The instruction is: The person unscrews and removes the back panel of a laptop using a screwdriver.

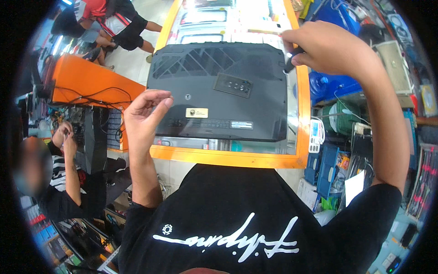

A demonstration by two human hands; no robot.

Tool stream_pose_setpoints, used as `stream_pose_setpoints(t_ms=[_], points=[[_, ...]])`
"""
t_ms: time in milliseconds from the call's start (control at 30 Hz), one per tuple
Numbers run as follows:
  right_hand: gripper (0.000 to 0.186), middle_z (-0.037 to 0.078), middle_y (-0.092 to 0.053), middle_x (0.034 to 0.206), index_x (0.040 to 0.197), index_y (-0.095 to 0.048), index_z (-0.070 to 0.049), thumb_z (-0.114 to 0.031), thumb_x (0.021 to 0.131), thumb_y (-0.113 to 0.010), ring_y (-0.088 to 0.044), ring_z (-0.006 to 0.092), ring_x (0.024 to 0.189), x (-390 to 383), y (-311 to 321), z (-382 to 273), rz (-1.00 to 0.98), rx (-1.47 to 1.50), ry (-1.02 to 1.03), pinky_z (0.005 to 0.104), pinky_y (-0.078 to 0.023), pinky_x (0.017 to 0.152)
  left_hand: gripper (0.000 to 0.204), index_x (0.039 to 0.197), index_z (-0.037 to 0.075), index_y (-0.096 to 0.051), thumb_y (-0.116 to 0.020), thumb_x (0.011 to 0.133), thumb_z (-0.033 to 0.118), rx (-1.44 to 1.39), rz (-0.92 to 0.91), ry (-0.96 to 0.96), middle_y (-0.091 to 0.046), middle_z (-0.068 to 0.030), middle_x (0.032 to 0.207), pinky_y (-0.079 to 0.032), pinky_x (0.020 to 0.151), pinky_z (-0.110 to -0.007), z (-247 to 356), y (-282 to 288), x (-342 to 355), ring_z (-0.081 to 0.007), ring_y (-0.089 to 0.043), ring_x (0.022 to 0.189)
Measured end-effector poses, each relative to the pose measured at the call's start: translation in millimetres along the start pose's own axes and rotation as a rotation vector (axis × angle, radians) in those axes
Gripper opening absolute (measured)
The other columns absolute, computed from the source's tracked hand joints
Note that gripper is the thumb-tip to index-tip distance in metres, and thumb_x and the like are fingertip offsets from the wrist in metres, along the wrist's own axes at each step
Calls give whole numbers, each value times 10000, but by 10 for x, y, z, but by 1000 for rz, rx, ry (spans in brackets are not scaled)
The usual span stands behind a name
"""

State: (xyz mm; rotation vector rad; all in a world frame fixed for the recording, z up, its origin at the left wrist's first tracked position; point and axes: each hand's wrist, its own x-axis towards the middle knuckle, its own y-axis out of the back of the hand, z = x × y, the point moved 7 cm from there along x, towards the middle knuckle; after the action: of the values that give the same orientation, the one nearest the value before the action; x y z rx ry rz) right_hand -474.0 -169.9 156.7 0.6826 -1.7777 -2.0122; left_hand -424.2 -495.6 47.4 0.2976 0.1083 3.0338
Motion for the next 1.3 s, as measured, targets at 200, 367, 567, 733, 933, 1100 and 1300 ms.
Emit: stream_pose_setpoints(t_ms=[200, 367, 567, 733, 933, 1100, 1300], points=[[200, 155, -673, 784, 925, -667, -51, -247, 924, -712, -638, 410, 814, 21, 45, -74, -65, 3, -61, 491, -479, 727, 110, 1009, -27, -759, -755, 902, -4, 26, -5, 54, -727, -39, 969, -506, 821, -234, -41, 87, -22, -78, -647, 874], [256, 191, -709, 840, 952, -683, -27, -269, 900, -751, -697, 415, 861, 5, -15, 25, -199, -221, -184, 494, -535, 747, 130, 1042, -51, -709, -727, 915, -72, -20, -8, 3, -690, -44, 1010, -520, 852, -226, 11, 59, -24, -92, -669, 933], [305, 178, -682, 766, 850, -699, -31, -329, 904, -740, -660, 421, 792, -21, 16, 18, -116, -187, -106, 498, -501, 703, 117, 1036, -34, -742, -745, 920, -18, -65, 82, 18, -709, -33, 1007, -530, 842, -227, 1, 130, -28, -88, -686, 918], [250, 165, -707, 882, 948, -656, -52, -263, 874, -767, -661, 405, 881, -2, 120, -117, -80, 126, 19, 482, -496, 760, 140, 1065, -24, -746, -757, 932, 18, -109, 68, 71, -713, -35, 1027, -527, 825, -224, -53, 114, -16, -81, -676, 915], [190, 173, -698, 830, 882, -670, -29, -165, 827, -791, -674, 408, 811, 33, 86, -101, -134, 29, -79, 495, -504, 721, 155, 1076, -14, -751, -755, 927, 26, -89, 56, 7, -711, -56, 1039, -539, 853, -251, 18, 119, -16, -112, -685, 948], [192, 169, -724, 834, 925, -686, -39, -157, 824, -799, -689, 392, 810, 37, 70, -72, -238, -14, -180, 485, -512, 735, 161, 1070, -2, -760, -752, 956, 111, -51, 15, 40, -710, -43, 1004, -539, 848, -246, 38, 117, -22, -113, -687, 927], [186, 160, -733, 865, 920, -696, -25, -132, 807, -798, -698, 372, 871, 21, 121, -155, -149, 199, -88, 471, -516, 758, 150, 1053, -14, -765, -777, 927, 67, -94, 37, 31, -720, -30, 992, -552, 874, -254, 35, 136, -45, -102, -691, 961]])
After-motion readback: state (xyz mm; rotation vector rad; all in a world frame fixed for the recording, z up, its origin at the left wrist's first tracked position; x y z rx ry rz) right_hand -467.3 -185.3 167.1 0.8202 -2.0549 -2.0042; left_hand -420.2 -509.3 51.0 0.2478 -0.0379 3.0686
